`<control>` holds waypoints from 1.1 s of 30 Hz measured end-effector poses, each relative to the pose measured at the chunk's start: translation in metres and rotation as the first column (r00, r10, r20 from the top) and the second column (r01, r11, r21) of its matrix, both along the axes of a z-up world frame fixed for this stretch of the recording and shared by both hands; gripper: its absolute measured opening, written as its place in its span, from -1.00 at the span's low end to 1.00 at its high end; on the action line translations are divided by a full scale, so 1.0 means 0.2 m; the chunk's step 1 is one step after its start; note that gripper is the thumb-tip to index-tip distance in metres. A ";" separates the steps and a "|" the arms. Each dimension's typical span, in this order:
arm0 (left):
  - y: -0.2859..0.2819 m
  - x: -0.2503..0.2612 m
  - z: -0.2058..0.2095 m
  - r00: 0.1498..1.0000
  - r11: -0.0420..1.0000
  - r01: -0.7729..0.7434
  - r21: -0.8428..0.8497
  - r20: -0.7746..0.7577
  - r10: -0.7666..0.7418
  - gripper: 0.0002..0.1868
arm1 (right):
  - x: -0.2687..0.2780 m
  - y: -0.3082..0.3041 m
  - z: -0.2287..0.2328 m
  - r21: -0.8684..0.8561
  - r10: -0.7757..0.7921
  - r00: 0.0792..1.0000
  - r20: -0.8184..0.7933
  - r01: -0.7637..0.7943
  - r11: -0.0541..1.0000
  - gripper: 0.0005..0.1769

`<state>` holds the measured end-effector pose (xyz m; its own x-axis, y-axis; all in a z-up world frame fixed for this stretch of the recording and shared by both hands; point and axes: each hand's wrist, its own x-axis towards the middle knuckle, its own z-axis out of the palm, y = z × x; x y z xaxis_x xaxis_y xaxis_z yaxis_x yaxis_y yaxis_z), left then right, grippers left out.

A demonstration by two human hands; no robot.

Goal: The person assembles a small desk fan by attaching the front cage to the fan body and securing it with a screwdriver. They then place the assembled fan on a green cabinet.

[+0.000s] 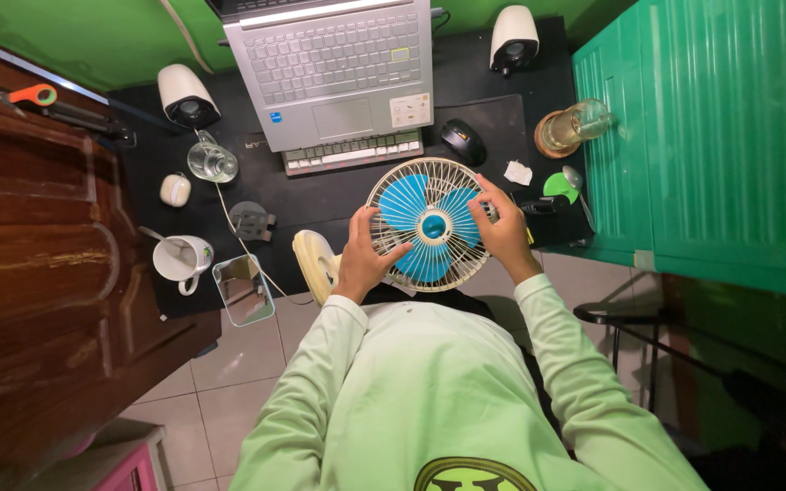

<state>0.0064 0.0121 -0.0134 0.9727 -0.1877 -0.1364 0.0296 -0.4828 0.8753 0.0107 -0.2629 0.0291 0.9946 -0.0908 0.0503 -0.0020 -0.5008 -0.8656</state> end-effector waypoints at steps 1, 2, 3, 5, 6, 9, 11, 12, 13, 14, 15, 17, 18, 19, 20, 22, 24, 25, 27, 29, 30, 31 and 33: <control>0.00 -0.01 0.00 1.000 1.000 0.000 -0.004 0.024 0.001 -0.05 | -0.01 0.01 0.02 -0.042 -0.012 1.000 -0.008 0.012 0.999 -0.76; 0.00 -0.02 -0.01 0.999 1.000 -0.004 -0.008 0.047 0.004 -0.03 | -0.01 0.02 0.03 -0.084 -0.021 1.000 -0.016 0.020 0.996 -0.76; 0.00 -0.03 -0.02 0.997 1.000 -0.007 -0.012 0.071 0.008 0.00 | -0.02 0.02 0.05 -0.126 -0.031 0.999 -0.023 0.028 0.992 -0.76; 0.00 -0.05 -0.04 0.996 0.998 -0.055 -0.026 0.067 0.057 0.06 | -0.01 0.03 0.07 -0.194 -0.035 0.999 -0.015 0.031 0.980 -0.74; 0.00 -0.07 -0.05 0.995 0.996 -0.078 -0.031 0.064 0.080 0.10 | -0.02 0.04 0.07 -0.227 -0.037 0.999 -0.012 0.034 0.973 -0.73; 0.00 -0.12 -0.08 0.987 0.989 -0.147 -0.032 -0.065 0.145 0.16 | -0.02 0.05 0.09 -0.321 -0.032 0.999 0.017 0.036 0.946 -0.72; 0.01 -0.16 -0.08 0.995 0.995 -0.094 -0.023 0.010 0.094 0.14 | 0.00 0.05 0.09 -0.301 -0.034 0.999 -0.020 0.027 0.953 -0.71; 0.02 -0.18 -0.08 0.997 0.998 -0.066 -0.017 0.046 0.067 0.13 | -0.01 0.05 0.09 -0.291 -0.036 0.999 -0.040 0.023 0.957 -0.71; 0.03 -0.21 -0.07 0.996 0.999 -0.042 -0.023 0.078 0.044 0.18 | 0.00 0.04 0.08 -0.279 -0.030 0.998 -0.057 0.012 0.960 -0.71; 0.03 -0.23 -0.06 0.994 0.999 -0.015 -0.030 0.111 0.019 0.22 | 0.00 0.03 0.07 -0.268 -0.025 0.997 -0.074 0.004 0.963 -0.71; 0.03 -0.24 -0.05 0.990 0.999 0.012 -0.036 0.143 -0.007 0.27 | 0.00 0.02 0.06 -0.257 -0.021 0.996 -0.091 -0.004 0.966 -0.71; 0.03 -0.24 -0.03 0.990 0.999 0.008 -0.035 0.141 -0.003 0.32 | 0.00 0.00 0.04 -0.239 -0.009 0.996 -0.086 -0.012 0.971 -0.71; 0.03 -0.25 -0.02 0.990 0.999 0.004 -0.035 0.138 0.001 0.35 | -0.01 0.00 0.04 -0.230 0.000 0.996 -0.085 -0.020 0.973 -0.72; 0.03 -0.25 0.00 0.992 0.998 0.011 -0.059 0.123 -0.004 0.39 | -0.02 0.00 0.03 -0.225 0.004 0.995 -0.104 -0.027 0.974 -0.62; 0.04 -0.26 0.01 0.994 0.996 0.015 -0.082 0.107 -0.007 0.43 | -0.03 0.01 0.02 -0.218 0.010 0.992 -0.123 -0.037 0.975 -0.44; 0.04 -0.27 0.04 0.999 0.992 0.007 -0.130 0.051 0.000 0.47 | -0.07 0.03 0.01 -0.270 0.029 0.992 -0.124 -0.062 0.961 -0.17; 0.04 -0.29 0.06 0.999 0.984 -0.021 -0.175 -0.032 0.016 0.50 | -0.09 0.04 0.00 -0.381 0.057 0.994 -0.090 -0.088 0.920 -0.04; 0.04 -0.30 0.06 0.997 0.977 -0.041 -0.211 -0.065 0.027 0.48 | -0.10 0.04 0.00 -0.359 0.078 0.995 -0.060 -0.094 0.929 -0.11; 0.03 -0.31 0.06 0.991 0.957 -0.078 -0.280 -0.126 0.044 0.45 | -0.10 0.04 -0.01 -0.314 0.113 0.994 0.009 -0.105 0.944 -0.25; 0.03 -0.32 0.03 0.986 0.939 -0.080 -0.335 -0.165 0.025 0.44 | -0.10 0.04 -0.02 -0.249 0.078 0.993 -0.087 -0.097 0.964 -0.04; 0.03 -0.32 0.01 0.983 0.928 -0.080 -0.364 -0.181 0.013 0.43 | -0.10 0.03 -0.02 -0.219 0.060 0.989 -0.133 -0.089 0.972 0.06; 0.02 -0.33 -0.02 0.976 0.893 -0.130 -0.431 -0.215 0.038 0.36 | -0.09 0.03 -0.02 -0.219 0.062 0.989 -0.133 -0.090 0.972 0.06; 0.01 -0.34 -0.07 0.954 0.803 -0.233 -0.549 -0.287 0.080 0.21 | -0.09 0.02 -0.02 -0.220 0.066 0.989 -0.134 -0.094 0.971 0.05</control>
